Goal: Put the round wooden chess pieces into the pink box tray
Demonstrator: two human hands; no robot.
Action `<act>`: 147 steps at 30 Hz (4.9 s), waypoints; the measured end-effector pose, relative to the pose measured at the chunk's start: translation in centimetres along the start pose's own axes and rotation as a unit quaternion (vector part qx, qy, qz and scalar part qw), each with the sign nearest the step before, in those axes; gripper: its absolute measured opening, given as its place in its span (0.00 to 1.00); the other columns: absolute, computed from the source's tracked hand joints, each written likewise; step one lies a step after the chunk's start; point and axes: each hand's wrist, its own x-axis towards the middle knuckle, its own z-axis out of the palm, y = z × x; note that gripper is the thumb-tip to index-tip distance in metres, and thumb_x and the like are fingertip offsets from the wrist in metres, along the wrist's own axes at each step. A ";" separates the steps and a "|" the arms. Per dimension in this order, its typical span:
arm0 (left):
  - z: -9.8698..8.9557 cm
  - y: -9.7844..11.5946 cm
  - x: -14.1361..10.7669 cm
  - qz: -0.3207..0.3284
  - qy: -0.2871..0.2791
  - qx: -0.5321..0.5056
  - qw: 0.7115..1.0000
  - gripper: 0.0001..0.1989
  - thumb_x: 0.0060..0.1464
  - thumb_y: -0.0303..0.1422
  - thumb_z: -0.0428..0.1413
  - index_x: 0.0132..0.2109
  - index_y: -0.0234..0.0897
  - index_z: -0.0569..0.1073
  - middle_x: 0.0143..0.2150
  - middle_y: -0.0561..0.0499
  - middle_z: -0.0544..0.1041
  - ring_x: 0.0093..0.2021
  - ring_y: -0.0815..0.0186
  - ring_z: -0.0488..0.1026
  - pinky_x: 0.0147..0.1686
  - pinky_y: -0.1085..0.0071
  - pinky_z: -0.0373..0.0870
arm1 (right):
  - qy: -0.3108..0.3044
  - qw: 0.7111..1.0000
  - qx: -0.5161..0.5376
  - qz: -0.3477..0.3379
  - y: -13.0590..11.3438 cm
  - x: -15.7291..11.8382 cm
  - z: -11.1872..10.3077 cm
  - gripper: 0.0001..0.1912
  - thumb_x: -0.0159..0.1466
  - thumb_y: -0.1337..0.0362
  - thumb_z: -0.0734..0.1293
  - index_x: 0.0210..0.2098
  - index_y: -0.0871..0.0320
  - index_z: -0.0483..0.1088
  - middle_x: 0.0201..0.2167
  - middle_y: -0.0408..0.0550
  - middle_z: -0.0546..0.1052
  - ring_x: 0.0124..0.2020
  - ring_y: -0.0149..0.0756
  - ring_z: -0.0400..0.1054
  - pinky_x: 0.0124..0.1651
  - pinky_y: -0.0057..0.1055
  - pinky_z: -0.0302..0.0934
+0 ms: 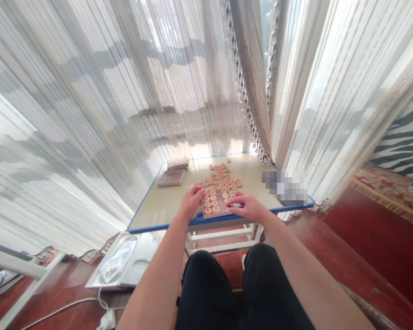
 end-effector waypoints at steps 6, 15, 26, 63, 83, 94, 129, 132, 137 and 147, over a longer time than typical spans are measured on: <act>0.0 0.1 -0.1 0.001 -0.010 0.006 1.000 0.19 0.47 0.46 0.53 0.35 0.34 0.75 0.32 0.49 0.76 0.36 0.64 0.70 0.38 0.69 0.63 | -0.012 1.000 0.012 0.011 0.1 0.1 -0.1 0.09 0.53 0.63 0.68 0.34 0.56 0.77 0.30 0.44 0.66 0.26 0.27 0.59 0.34 0.28 0.57; -0.1 0.3 -0.1 -0.011 0.018 0.013 1.000 0.18 0.47 0.46 0.53 0.34 0.35 0.75 0.32 0.50 0.77 0.34 0.65 0.70 0.37 0.70 0.64 | -0.014 0.999 0.025 0.020 -0.3 0.0 -0.4 0.11 0.54 0.62 0.66 0.36 0.56 0.76 0.29 0.44 0.66 0.25 0.26 0.56 0.32 0.27 0.56; -0.2 -0.2 0.1 -0.008 0.021 0.018 1.000 0.18 0.47 0.46 0.53 0.34 0.35 0.75 0.31 0.51 0.76 0.33 0.65 0.70 0.35 0.70 0.63 | 0.009 1.000 0.019 0.018 -0.6 -0.1 -0.4 0.08 0.53 0.63 0.66 0.31 0.58 0.75 0.24 0.41 0.63 0.23 0.27 0.55 0.31 0.27 0.54; 0.9 0.7 0.4 0.085 -0.088 0.133 0.984 0.23 0.57 0.46 0.43 0.36 0.42 0.80 0.53 0.46 0.73 0.58 0.58 0.62 0.62 0.59 0.44 | 0.033 0.975 0.192 0.104 0.1 -0.5 -0.8 0.10 0.52 0.62 0.64 0.31 0.59 0.73 0.25 0.44 0.69 0.29 0.31 0.61 0.30 0.28 0.56; 0.2 0.6 0.0 -0.004 0.003 -0.013 1.000 0.30 0.56 0.52 0.39 0.42 0.36 0.77 0.50 0.44 0.74 0.51 0.56 0.67 0.51 0.62 0.61 | 0.057 0.972 0.184 0.136 0.1 -0.6 -0.8 0.11 0.51 0.63 0.63 0.31 0.58 0.73 0.28 0.44 0.73 0.33 0.35 0.65 0.34 0.29 0.59; 0.3 -0.1 0.1 0.011 -0.018 -0.013 1.000 0.27 0.57 0.50 0.40 0.45 0.37 0.76 0.50 0.45 0.74 0.50 0.58 0.68 0.51 0.63 0.62 | 0.040 0.978 0.146 0.140 -0.1 -0.4 -0.6 0.09 0.52 0.64 0.63 0.29 0.58 0.73 0.29 0.46 0.75 0.36 0.39 0.68 0.37 0.33 0.61; 0.5 -0.4 0.2 -0.008 0.036 0.018 0.999 0.28 0.58 0.50 0.38 0.42 0.35 0.74 0.47 0.44 0.75 0.48 0.58 0.69 0.47 0.61 0.67 | 0.112 0.984 0.068 0.124 -1.6 6.8 -0.9 0.12 0.54 0.60 0.63 0.33 0.58 0.73 0.20 0.40 0.69 0.22 0.29 0.60 0.28 0.27 0.54; 0.6 -0.6 0.4 -0.008 0.044 0.038 0.998 0.27 0.58 0.49 0.38 0.42 0.35 0.74 0.46 0.43 0.75 0.47 0.59 0.70 0.46 0.62 0.67 | 0.072 0.986 -0.103 0.113 0.3 10.5 -2.1 0.11 0.55 0.64 0.62 0.33 0.59 0.74 0.26 0.45 0.74 0.28 0.32 0.65 0.32 0.28 0.56; 0.8 -0.5 0.6 -0.015 0.061 0.085 0.994 0.25 0.59 0.48 0.39 0.39 0.36 0.73 0.40 0.45 0.76 0.40 0.62 0.72 0.44 0.62 0.68 | 0.087 0.953 -0.278 0.079 3.7 12.2 -2.0 0.13 0.59 0.62 0.59 0.36 0.57 0.73 0.35 0.49 0.75 0.35 0.36 0.66 0.34 0.29 0.55; 0.8 0.0 0.7 -0.067 0.072 0.097 0.990 0.26 0.58 0.51 0.36 0.39 0.37 0.71 0.41 0.46 0.75 0.44 0.60 0.71 0.44 0.63 0.67 | 0.045 0.956 -0.272 0.101 5.0 11.9 -2.2 0.12 0.59 0.58 0.59 0.33 0.55 0.73 0.32 0.47 0.75 0.33 0.37 0.66 0.30 0.29 0.51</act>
